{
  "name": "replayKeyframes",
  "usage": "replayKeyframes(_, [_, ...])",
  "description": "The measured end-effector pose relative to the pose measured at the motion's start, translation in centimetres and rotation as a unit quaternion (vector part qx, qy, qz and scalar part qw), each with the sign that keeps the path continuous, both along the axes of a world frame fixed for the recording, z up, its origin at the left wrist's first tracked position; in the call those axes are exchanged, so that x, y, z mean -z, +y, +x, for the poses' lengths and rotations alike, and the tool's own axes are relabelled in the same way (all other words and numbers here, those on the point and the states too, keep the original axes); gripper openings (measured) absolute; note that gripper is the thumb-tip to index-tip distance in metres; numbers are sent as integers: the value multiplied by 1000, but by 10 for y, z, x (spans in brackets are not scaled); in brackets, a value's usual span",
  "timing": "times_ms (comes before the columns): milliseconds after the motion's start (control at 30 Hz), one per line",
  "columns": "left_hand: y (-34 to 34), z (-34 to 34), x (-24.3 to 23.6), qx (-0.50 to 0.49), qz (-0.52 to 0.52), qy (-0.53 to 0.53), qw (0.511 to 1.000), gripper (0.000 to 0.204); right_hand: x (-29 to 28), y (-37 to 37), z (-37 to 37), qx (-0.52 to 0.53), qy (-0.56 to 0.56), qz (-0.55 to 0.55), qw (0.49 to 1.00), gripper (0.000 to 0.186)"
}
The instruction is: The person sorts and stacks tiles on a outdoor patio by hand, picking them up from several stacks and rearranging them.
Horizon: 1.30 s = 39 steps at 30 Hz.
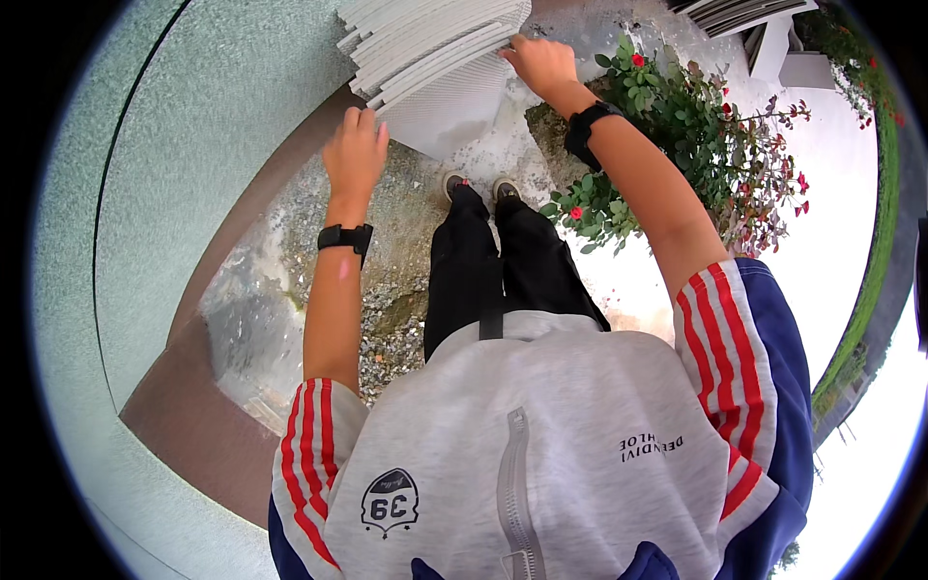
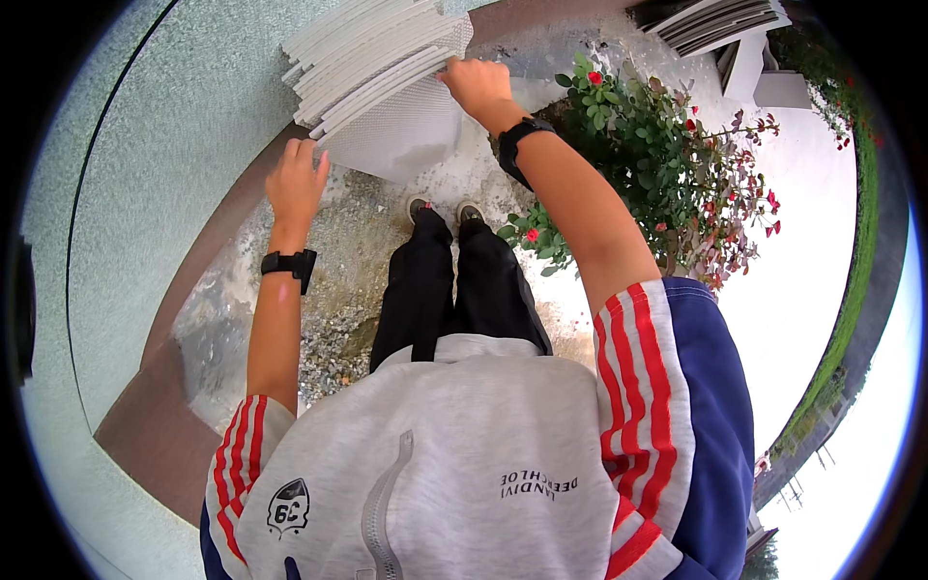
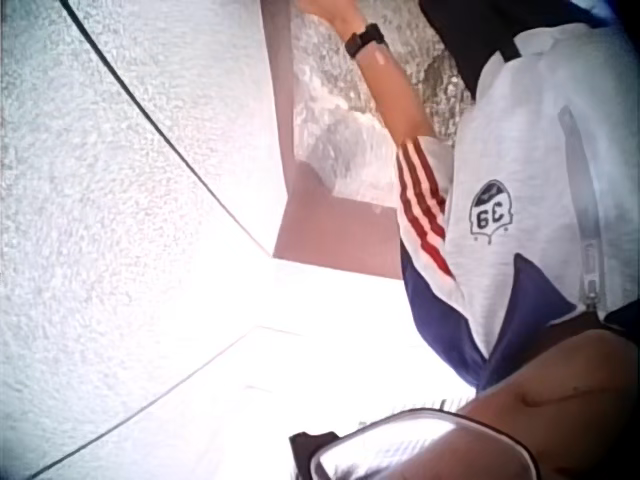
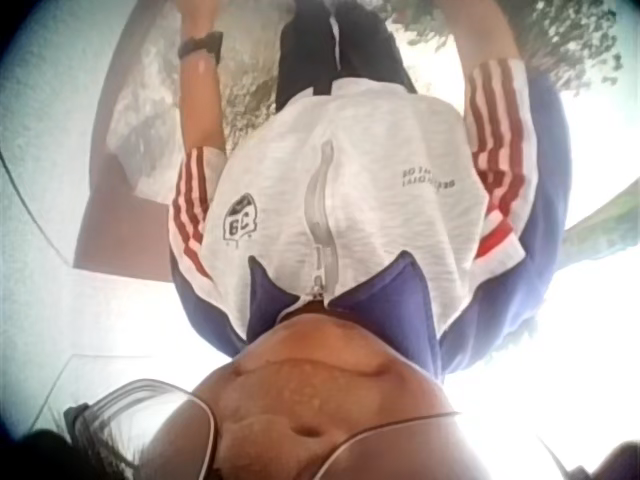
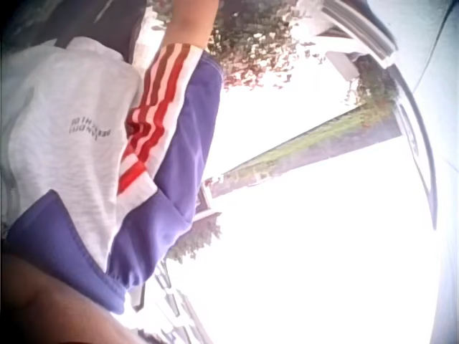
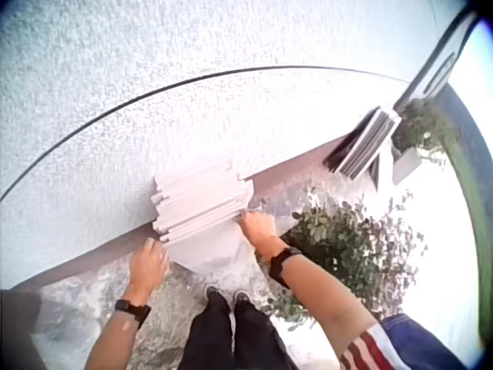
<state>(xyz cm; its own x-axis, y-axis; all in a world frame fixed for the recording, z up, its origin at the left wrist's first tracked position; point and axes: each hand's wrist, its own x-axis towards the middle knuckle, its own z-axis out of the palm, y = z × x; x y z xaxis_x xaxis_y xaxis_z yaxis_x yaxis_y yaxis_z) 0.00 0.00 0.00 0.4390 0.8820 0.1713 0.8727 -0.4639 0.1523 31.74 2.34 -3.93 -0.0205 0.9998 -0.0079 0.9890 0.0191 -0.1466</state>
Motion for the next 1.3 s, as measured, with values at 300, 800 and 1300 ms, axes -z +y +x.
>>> replayKeyframes(300, [-16,15,-11,-41,-99,56,993,27,5,-109,16,50,74,-64,994,25])
replayKeyframes(800, [-298,201,30,367,-232,115,893,18,34,-713,110,360,236,-212,877,15])
replayKeyframes(1300, [-599,584,-18,753,-200,155,607,20,52,-1032,195,660,265,-135,690,21])
